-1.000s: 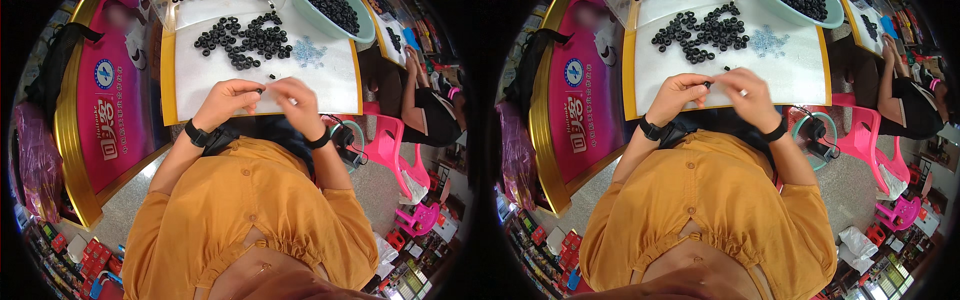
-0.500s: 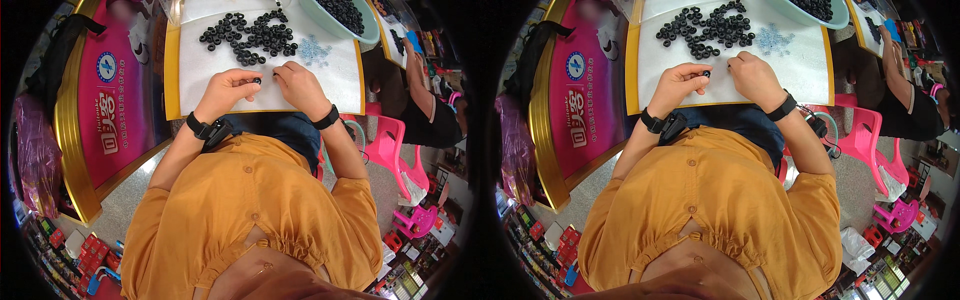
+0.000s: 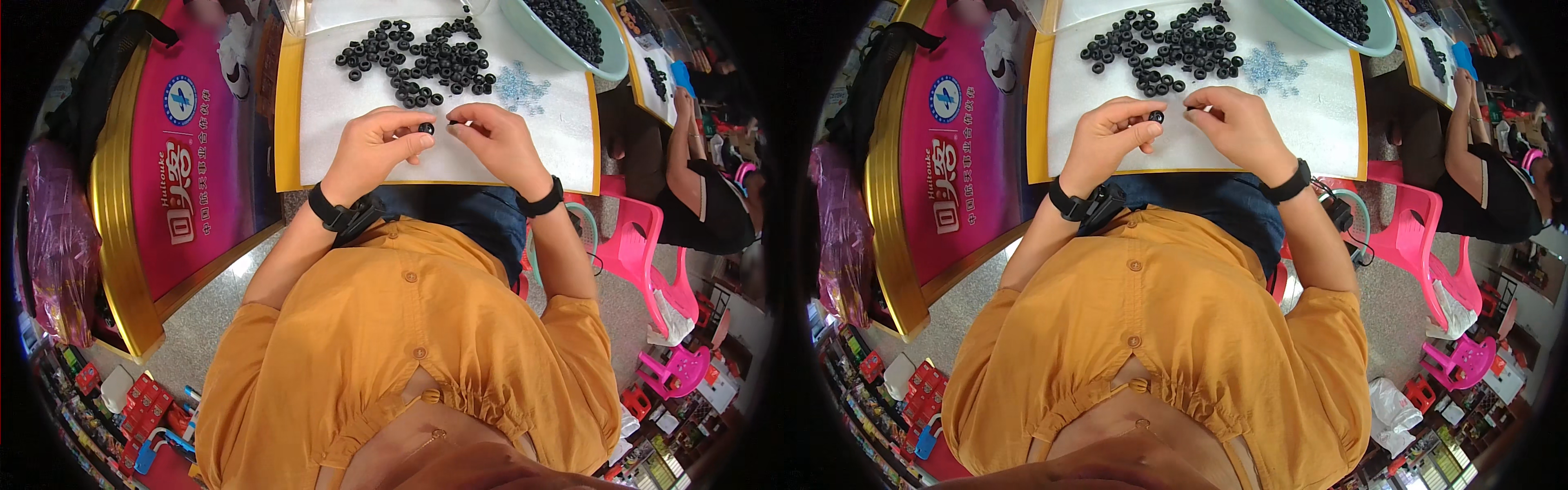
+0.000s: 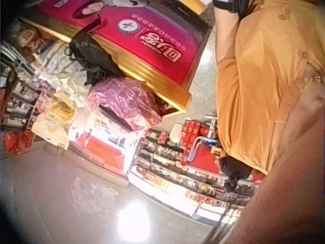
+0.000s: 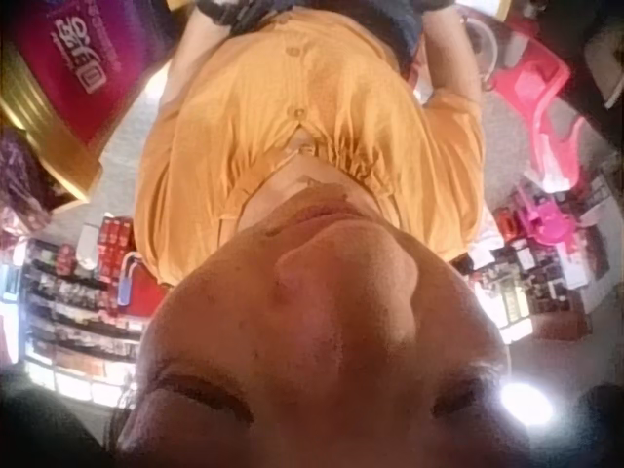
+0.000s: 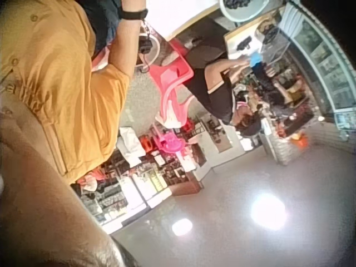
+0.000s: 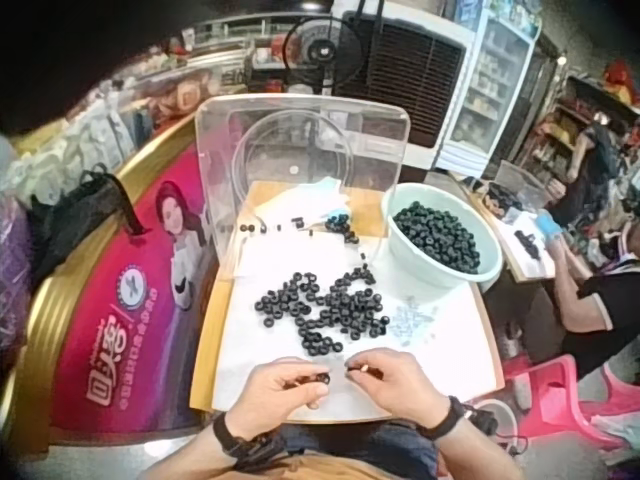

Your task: The person assembles small plastic components by hand, repeatedly picking up black rings and insert pieces from the table and pressing them together.

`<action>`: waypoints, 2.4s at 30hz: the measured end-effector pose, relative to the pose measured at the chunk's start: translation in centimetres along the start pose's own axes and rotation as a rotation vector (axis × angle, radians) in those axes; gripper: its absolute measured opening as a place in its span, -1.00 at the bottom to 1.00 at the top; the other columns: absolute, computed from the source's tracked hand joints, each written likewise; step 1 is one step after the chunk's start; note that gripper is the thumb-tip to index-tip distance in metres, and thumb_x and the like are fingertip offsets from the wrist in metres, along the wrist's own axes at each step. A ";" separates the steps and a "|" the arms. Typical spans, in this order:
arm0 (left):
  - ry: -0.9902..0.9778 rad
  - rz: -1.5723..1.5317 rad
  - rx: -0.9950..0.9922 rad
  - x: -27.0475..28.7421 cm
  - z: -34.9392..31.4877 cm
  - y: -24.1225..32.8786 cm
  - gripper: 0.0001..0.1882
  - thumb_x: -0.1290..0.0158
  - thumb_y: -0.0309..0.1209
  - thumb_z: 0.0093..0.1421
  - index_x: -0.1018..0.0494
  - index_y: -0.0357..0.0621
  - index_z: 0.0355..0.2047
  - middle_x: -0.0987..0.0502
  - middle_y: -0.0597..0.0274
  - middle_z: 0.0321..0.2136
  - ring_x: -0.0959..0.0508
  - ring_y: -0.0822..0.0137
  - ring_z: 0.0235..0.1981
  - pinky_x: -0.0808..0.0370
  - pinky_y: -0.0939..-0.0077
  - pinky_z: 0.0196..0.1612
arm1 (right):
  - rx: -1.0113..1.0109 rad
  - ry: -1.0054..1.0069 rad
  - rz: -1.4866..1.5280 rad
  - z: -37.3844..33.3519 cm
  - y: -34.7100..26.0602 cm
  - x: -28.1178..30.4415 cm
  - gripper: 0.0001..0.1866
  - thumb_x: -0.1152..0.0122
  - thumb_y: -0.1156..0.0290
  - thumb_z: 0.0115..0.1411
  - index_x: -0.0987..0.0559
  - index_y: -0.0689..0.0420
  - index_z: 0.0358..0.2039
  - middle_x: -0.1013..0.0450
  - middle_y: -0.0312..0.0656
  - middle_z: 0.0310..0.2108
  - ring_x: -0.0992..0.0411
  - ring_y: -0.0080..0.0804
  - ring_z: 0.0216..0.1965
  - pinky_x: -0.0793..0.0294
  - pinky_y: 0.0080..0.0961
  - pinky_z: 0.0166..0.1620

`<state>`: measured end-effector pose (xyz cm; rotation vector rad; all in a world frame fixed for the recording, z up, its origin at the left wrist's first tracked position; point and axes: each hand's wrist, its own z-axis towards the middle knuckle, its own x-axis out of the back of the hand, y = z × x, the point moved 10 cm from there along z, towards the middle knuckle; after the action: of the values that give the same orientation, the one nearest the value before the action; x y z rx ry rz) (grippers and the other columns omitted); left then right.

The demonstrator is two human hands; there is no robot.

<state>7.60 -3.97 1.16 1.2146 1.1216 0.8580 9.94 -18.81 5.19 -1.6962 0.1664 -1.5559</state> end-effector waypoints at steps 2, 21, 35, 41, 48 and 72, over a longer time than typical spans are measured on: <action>0.011 0.014 -0.022 -0.1 -0.1 0.8 -0.73 -0.25 -0.49 0.15 -0.61 -0.27 -0.12 -0.54 0.28 -0.37 -0.54 0.51 -0.47 -0.53 0.64 -0.39 | -0.309 0.009 0.757 -1.2 1.6 -0.9 -0.81 -0.29 0.49 0.20 -0.64 0.19 -0.16 -0.54 -0.27 -0.37 -0.47 -0.56 -0.42 -0.47 -0.64 -0.36; 0.004 0.136 -0.159 -0.7 -1.0 3.1 -0.75 -0.22 -0.57 0.14 -0.60 -0.30 -0.13 -0.56 0.20 -0.31 -0.57 0.49 -0.47 -0.54 0.66 -0.42 | -0.037 0.257 0.863 -2.4 -1.4 -0.8 -0.83 -0.32 0.62 0.15 -0.67 0.25 -0.21 -0.51 -0.21 -0.22 -0.45 -0.61 -0.40 -0.46 -0.71 -0.36; -0.038 0.036 -0.132 -1.0 -0.9 3.0 -0.75 -0.25 -0.51 0.14 -0.62 -0.28 -0.15 -0.58 0.19 -0.34 -0.58 0.48 -0.48 -0.54 0.66 -0.42 | 0.053 0.211 0.844 -2.4 -2.2 -0.3 -0.85 -0.28 0.60 0.19 -0.67 0.24 -0.20 -0.50 -0.23 -0.20 -0.43 -0.60 -0.42 -0.45 -0.69 -0.37; 0.049 0.362 -0.334 -0.5 -1.3 4.1 -0.75 -0.28 -0.45 0.09 -0.62 -0.22 -0.19 -0.59 0.18 -0.39 -0.59 0.37 -0.44 -0.52 0.57 -0.39 | -0.199 0.096 1.210 -2.4 -0.4 -3.0 -0.86 -0.25 0.55 0.23 -0.62 0.28 -0.20 -0.53 -0.24 -0.32 -0.42 -0.58 -0.43 -0.43 -0.66 -0.35; 0.064 0.550 -0.499 -1.4 -2.0 6.0 -0.73 -0.29 -0.50 0.08 -0.62 -0.19 -0.17 -0.58 0.19 -0.37 -0.55 0.44 -0.44 -0.49 0.62 -0.41 | -0.227 0.104 1.161 -2.6 -0.3 -2.8 -0.79 -0.27 0.49 0.24 -0.59 0.26 -0.12 -0.52 -0.25 -0.37 -0.41 -0.59 -0.44 -0.42 -0.67 -0.35; -0.011 0.463 -0.577 -2.9 -2.5 7.3 -0.70 -0.28 -0.52 0.05 -0.60 -0.21 -0.16 -0.43 0.28 -0.50 -0.42 0.44 -0.52 -0.36 0.59 -0.47 | -0.324 -0.127 1.940 -3.2 -2.8 -8.2 -0.70 -0.13 0.24 0.25 -0.45 0.24 -0.19 -0.39 -0.25 -0.39 -0.17 -0.70 -0.55 -0.16 -0.74 -0.53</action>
<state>4.85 -4.77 8.88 0.9895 0.5162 1.4080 4.09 -13.66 0.32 -0.9251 1.4832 0.0842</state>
